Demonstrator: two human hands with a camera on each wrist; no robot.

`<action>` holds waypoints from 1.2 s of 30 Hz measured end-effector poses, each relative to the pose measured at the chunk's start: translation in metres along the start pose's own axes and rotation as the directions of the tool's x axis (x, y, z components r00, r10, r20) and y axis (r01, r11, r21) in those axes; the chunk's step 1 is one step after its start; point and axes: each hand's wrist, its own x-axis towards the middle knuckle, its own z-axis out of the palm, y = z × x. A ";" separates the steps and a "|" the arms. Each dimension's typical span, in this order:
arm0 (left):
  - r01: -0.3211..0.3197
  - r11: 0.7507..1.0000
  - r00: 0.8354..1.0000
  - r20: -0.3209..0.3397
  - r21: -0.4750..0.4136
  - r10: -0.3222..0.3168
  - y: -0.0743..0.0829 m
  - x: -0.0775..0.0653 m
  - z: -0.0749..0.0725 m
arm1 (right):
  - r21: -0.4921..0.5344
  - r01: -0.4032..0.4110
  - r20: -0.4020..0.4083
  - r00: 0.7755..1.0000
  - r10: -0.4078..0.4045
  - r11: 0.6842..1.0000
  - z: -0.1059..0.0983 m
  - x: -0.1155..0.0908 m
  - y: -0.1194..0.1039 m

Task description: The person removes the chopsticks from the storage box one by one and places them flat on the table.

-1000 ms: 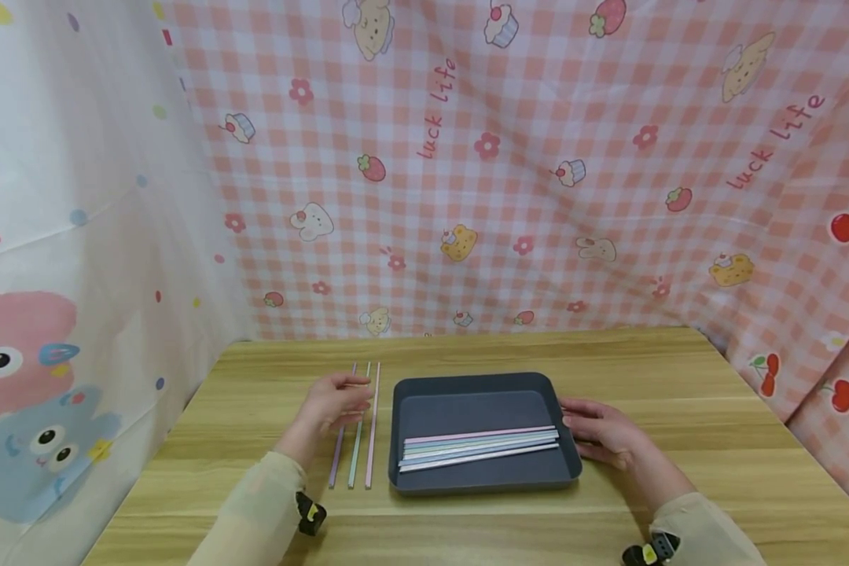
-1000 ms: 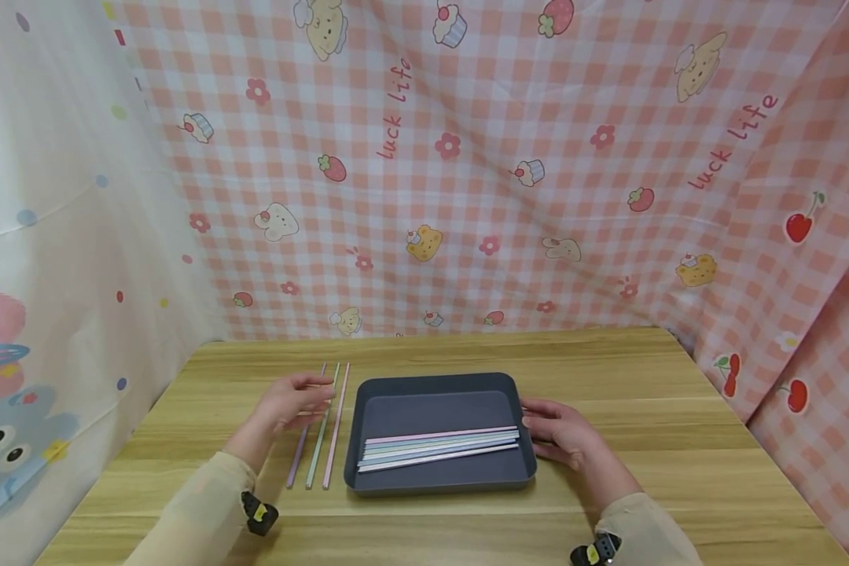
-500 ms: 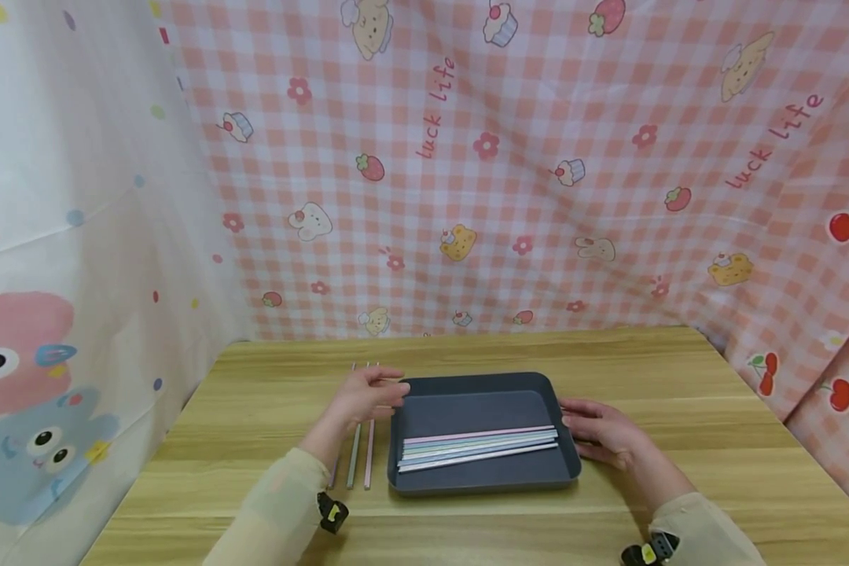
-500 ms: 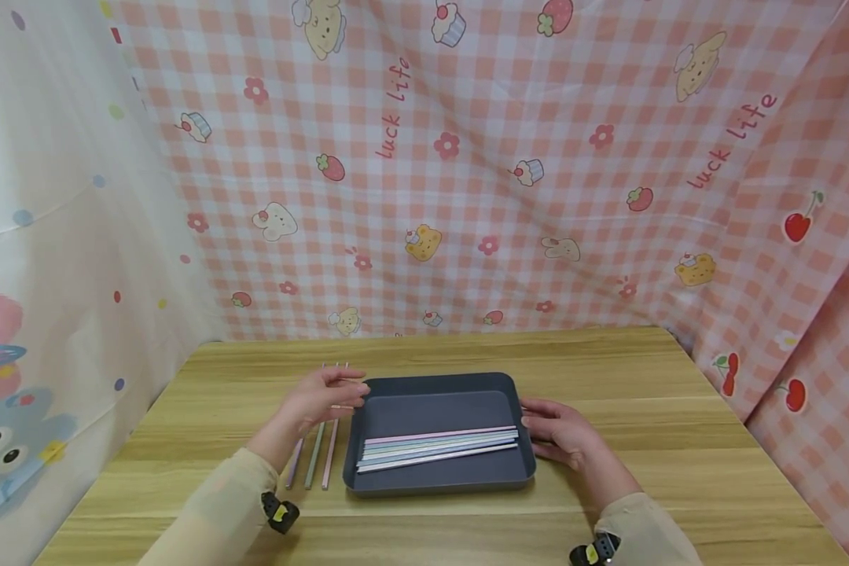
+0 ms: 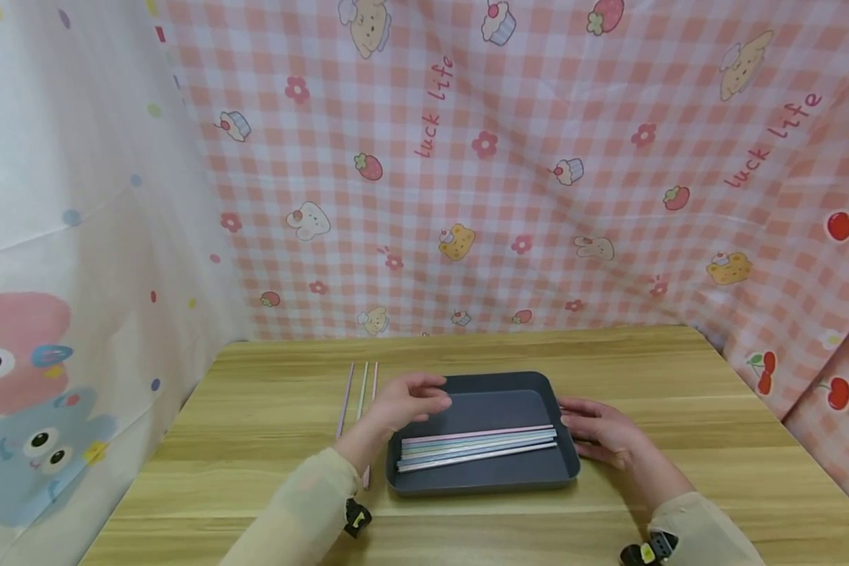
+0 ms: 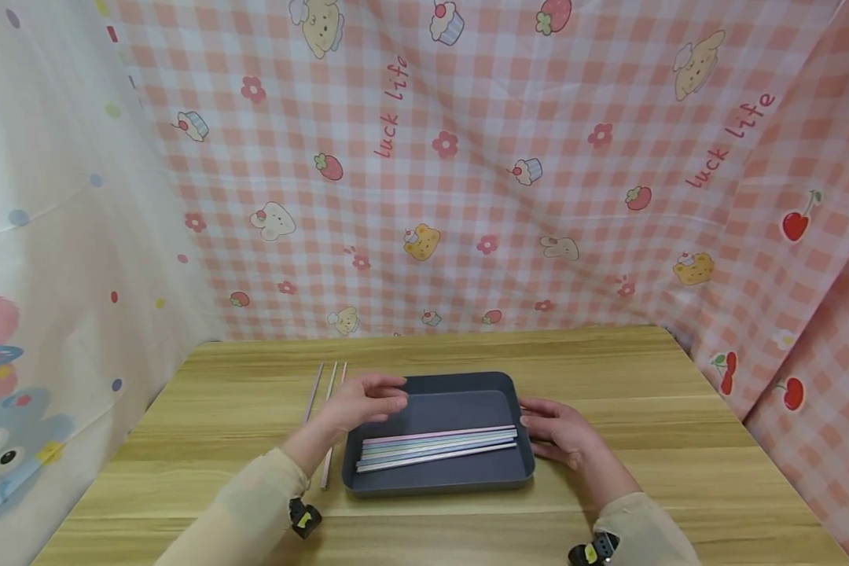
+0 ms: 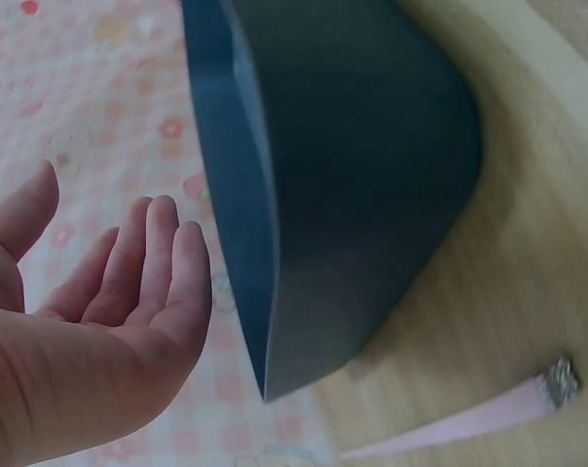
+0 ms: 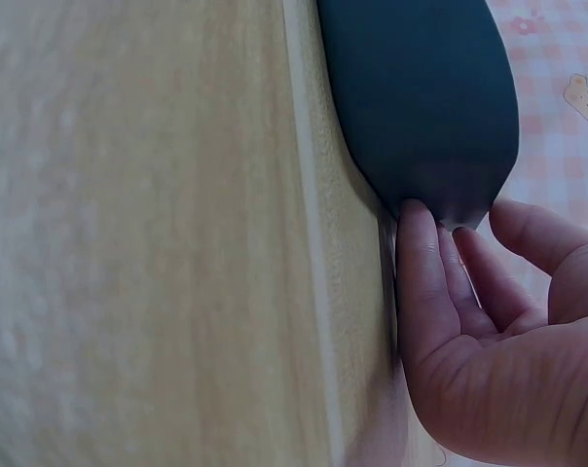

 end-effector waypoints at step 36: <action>0.071 0.983 0.993 0.080 0.172 -0.086 -0.025 0.029 0.039 | 0.016 0.012 0.005 1.000 -0.012 1.000 0.000 -0.001 0.000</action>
